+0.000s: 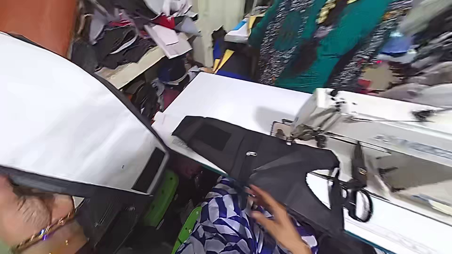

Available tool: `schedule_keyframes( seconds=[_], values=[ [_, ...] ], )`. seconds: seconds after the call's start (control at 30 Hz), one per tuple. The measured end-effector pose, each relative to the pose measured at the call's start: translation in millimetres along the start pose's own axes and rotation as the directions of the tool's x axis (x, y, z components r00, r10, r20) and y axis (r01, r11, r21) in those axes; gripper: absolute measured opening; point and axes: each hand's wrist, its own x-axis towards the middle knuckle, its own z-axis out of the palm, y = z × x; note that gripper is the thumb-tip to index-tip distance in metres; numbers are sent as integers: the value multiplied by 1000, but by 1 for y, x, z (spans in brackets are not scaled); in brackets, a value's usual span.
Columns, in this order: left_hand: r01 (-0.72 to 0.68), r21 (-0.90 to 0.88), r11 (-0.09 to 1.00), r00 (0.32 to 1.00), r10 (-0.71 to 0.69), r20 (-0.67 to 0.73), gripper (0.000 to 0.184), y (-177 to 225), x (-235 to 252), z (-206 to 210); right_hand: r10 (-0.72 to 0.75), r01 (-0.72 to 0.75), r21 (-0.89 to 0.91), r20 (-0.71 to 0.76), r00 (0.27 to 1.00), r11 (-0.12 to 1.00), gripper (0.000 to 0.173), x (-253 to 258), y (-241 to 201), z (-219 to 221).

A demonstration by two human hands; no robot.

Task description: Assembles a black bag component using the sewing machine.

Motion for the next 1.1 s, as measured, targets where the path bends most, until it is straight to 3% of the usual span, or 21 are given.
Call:
schedule_keyframes(
  seconds=[0.07, 0.13, 0.2, 0.27, 0.33, 0.37, 0.43, 0.47, 0.5, 0.6, 0.63, 0.67, 0.73, 0.77, 0.8, 0.83, 0.9, 0.93, 0.97, 1.03, 1.1],
  values=[
    [111, -160, 981, 983, -84, 165, 41, 5, -33, 38, -70, 45, 258, 88, 994, 965, 117, 33, 3, 42],
    [338, -254, 906, 916, -253, 312, 41, 8, -78, 75, -60, 87, 602, -64, 996, 794, 137, 44, -11, 61],
    [543, -363, 757, 806, -349, 478, 37, 7, -123, 96, 82, 259, 735, -393, 916, 627, 117, 37, -30, 53],
    [634, -476, 610, 759, -368, 538, 17, -8, -144, 103, 149, 379, 635, -618, 772, 673, 91, 19, -36, 10],
    [481, -438, 760, 843, -262, 470, 36, -39, -141, 112, 143, 335, 518, -682, 717, 787, 84, -18, -28, -44],
    [322, -249, 913, 844, -158, 512, 60, -57, -135, 116, 183, 261, 494, -681, 709, 830, 81, -40, -22, -68],
    [24, 57, 998, 769, -55, 637, 94, -80, -144, 134, 354, 54, 518, -653, 670, 854, 67, -76, -11, -109],
    [-103, 119, 988, 677, -18, 736, 88, -90, -161, 145, 423, -10, 553, -625, 656, 833, 57, -92, -9, -124],
    [-238, 141, 961, 530, 7, 848, 75, -96, -181, 158, 447, -5, 584, -615, 649, 811, 50, -104, -10, -135],
    [-537, 105, 837, 11, -118, 993, 60, -113, -239, 193, 345, 219, 585, -696, 630, 781, 49, -113, -24, -128],
    [-590, 88, 802, -83, -170, 982, 58, -120, -253, 199, 301, 248, 498, -777, 553, 831, 44, -104, -33, -109],
    [-620, 72, 781, -114, -180, 977, 57, -125, -261, 203, 219, 207, 362, -837, 502, 909, 50, -92, -39, -87],
    [-546, 98, 832, -131, -200, 971, 57, -123, -256, 207, -17, 39, 3, -865, 501, 999, 58, -60, -40, -39],
    [-435, 124, 892, -85, -177, 981, 57, -123, -250, 206, -191, 16, -224, -785, 590, 974, 42, -47, -33, -23],
    [-266, 142, 953, -2, -148, 989, 59, -124, -243, 205, -329, 9, -485, -579, 746, 875, 33, -33, -26, -19],
    [-54, 141, 989, 67, -137, 988, 66, -126, -235, 203, -369, -11, -692, -399, 839, 722, 37, -18, -21, -11],
    [287, 129, 949, 153, -178, 972, 74, -131, -219, 200, -316, -23, -876, -198, 928, 481, 57, 0, -10, 14],
    [269, 125, 955, 194, -181, 964, 66, -138, -215, 199, -244, -14, -905, -129, 961, 424, 60, 4, -7, 22],
    [119, 125, 985, 232, -150, 961, 57, -145, -215, 197, -151, 14, -901, -57, 987, 434, 58, 6, -8, 20],
    [-198, 129, 972, 245, -78, 966, 56, -149, -225, 199, -47, 12, -801, -20, 999, 599, 54, 9, -19, -15],
    [-368, 117, 923, 191, -48, 980, 61, -150, -236, 199, -96, -209, -763, -334, 938, 611, 53, 15, -26, -74]
  ],
)
